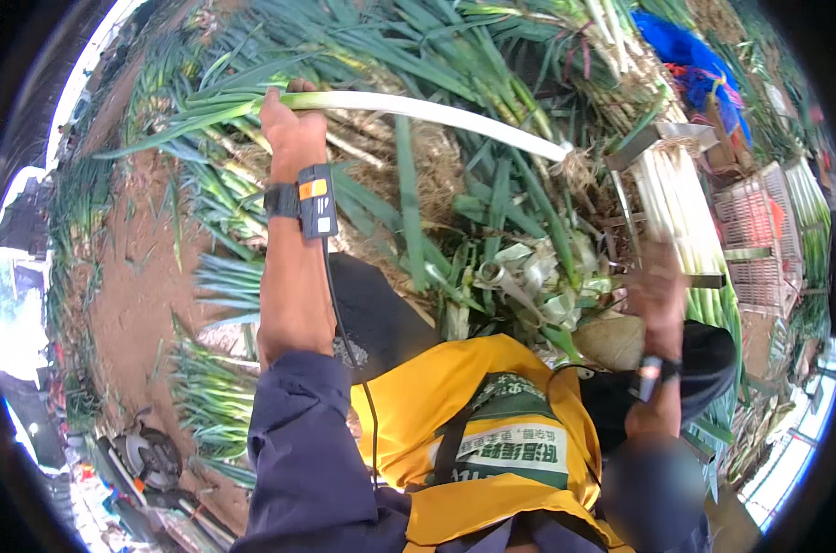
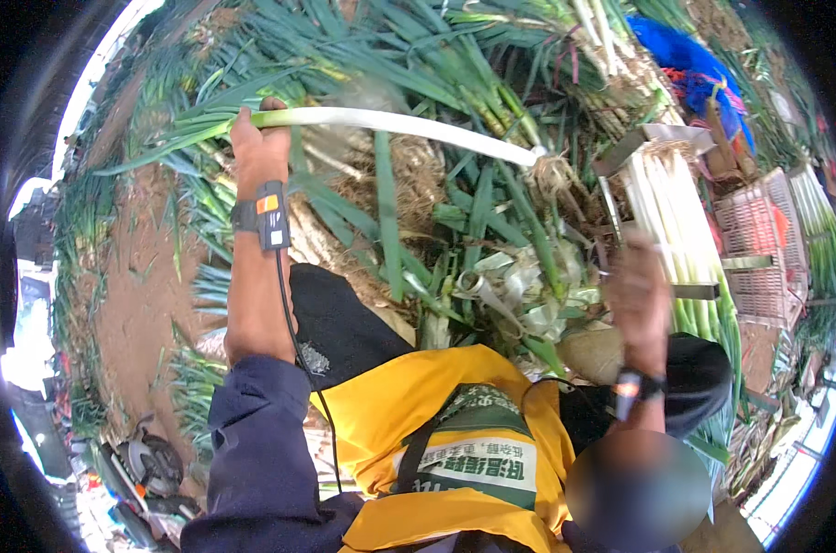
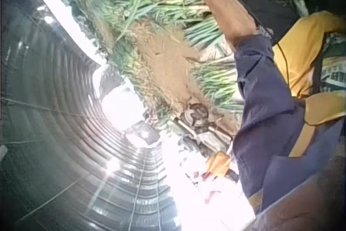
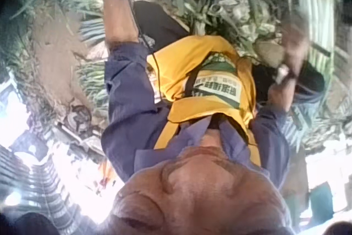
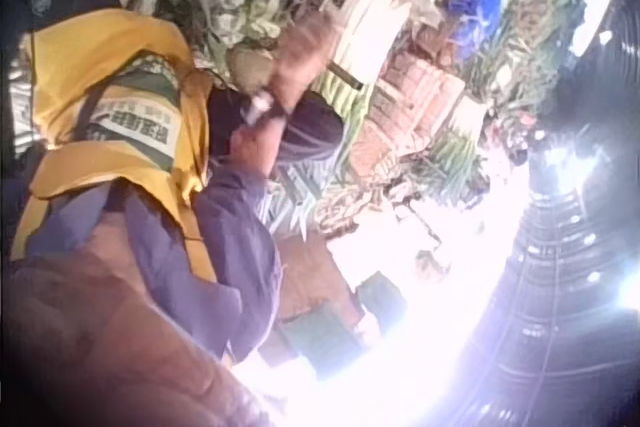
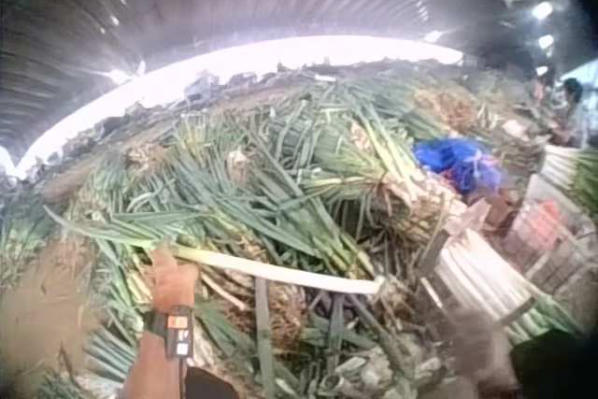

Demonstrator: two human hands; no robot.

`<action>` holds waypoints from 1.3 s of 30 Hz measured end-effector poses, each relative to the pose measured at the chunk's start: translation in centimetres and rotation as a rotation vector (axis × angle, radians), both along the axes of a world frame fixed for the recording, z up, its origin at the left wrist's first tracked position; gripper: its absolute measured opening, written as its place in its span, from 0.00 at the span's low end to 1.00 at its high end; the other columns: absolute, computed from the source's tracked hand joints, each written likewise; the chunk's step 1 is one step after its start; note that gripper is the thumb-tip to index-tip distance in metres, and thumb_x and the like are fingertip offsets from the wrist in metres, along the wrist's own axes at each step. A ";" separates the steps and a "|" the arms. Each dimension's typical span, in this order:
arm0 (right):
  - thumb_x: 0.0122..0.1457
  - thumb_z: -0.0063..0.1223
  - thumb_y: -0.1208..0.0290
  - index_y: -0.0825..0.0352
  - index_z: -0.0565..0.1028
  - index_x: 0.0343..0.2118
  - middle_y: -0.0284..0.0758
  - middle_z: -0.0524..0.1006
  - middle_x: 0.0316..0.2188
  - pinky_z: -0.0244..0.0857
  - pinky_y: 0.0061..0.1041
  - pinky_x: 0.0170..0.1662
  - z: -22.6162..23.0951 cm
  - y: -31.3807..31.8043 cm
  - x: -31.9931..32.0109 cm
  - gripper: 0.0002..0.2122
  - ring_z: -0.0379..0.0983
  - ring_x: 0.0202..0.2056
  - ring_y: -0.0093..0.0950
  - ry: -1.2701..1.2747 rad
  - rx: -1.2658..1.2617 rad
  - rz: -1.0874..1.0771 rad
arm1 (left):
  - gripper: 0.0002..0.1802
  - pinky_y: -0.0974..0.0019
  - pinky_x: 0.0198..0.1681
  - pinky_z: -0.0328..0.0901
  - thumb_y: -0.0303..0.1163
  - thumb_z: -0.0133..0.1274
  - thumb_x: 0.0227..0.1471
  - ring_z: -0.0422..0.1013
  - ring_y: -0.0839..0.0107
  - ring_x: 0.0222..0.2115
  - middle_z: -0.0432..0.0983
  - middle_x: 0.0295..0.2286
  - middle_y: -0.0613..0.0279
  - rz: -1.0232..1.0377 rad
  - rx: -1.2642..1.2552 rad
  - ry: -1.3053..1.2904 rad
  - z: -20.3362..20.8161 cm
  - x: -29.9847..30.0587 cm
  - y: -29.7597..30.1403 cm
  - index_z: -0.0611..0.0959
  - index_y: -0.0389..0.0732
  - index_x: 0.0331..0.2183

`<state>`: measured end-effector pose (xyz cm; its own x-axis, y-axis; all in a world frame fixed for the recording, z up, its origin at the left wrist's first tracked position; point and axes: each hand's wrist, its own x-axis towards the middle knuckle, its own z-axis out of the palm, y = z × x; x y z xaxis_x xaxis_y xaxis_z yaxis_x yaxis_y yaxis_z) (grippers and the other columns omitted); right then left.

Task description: The person is cleaning and peeling the outer layers of fresh leeks and placing them into a crate for processing.

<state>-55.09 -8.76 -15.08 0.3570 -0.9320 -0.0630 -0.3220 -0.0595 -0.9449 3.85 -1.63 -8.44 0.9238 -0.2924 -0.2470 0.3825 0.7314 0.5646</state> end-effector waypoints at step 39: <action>0.50 0.61 0.78 0.66 0.75 0.34 0.41 0.73 0.29 0.69 0.41 0.31 4.0 2.0 24.3 0.08 0.74 0.28 0.46 0.143 -0.787 0.255 | 0.20 0.56 0.45 0.74 0.29 0.64 0.53 0.75 0.64 0.35 0.74 0.33 0.61 -0.343 -0.032 -0.419 3.1 -12.8 -3.2 0.71 0.37 0.42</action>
<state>-30.83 -6.73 -11.13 0.6011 -0.6141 0.5114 -0.3226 -0.7719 -0.5477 -8.92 -4.82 -5.30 0.7916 -0.5956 0.1365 0.3489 0.6239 0.6993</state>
